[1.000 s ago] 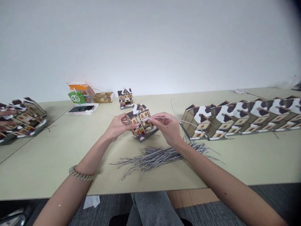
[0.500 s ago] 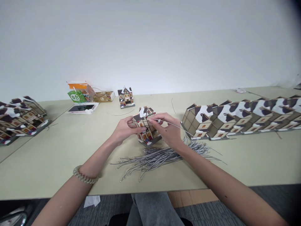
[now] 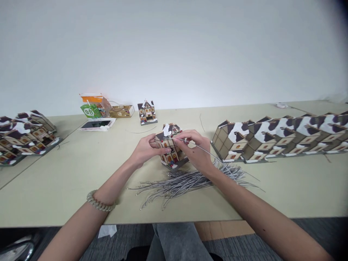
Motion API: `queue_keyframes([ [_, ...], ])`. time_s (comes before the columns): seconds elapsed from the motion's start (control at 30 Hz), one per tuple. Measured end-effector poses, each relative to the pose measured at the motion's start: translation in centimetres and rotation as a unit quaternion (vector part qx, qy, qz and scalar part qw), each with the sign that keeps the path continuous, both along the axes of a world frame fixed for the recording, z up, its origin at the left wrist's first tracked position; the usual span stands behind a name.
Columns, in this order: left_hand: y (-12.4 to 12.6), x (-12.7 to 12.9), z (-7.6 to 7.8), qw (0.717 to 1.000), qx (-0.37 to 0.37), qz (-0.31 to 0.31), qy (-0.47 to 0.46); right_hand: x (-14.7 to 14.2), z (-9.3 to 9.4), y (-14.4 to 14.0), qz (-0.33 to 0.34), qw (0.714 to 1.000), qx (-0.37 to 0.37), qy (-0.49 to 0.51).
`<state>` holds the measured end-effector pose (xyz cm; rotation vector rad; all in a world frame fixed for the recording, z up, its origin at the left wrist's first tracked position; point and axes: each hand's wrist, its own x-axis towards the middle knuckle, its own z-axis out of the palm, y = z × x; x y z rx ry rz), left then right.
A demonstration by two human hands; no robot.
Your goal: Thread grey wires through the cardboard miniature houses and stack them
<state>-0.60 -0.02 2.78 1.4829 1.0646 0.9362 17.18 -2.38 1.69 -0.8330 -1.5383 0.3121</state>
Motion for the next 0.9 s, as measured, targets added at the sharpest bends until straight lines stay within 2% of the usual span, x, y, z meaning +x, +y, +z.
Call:
queue_keyframes([
  [0.37,0.04,-0.24,-0.64,0.999,-0.021,-0.002,-0.024,0.0,-0.66,-0.04,0.051,0.997,0.051,0.026],
  [0.6,0.07,-0.18,-0.42,0.998,-0.033,-0.006,-0.047,-0.14,-0.42,-0.23,-0.005,1.0,0.028,0.009],
  [0.9,0.04,-0.45,0.01,0.998,-0.051,0.017,-0.016,-0.04,-0.61,0.01,-0.021,0.999,0.012,0.028],
])
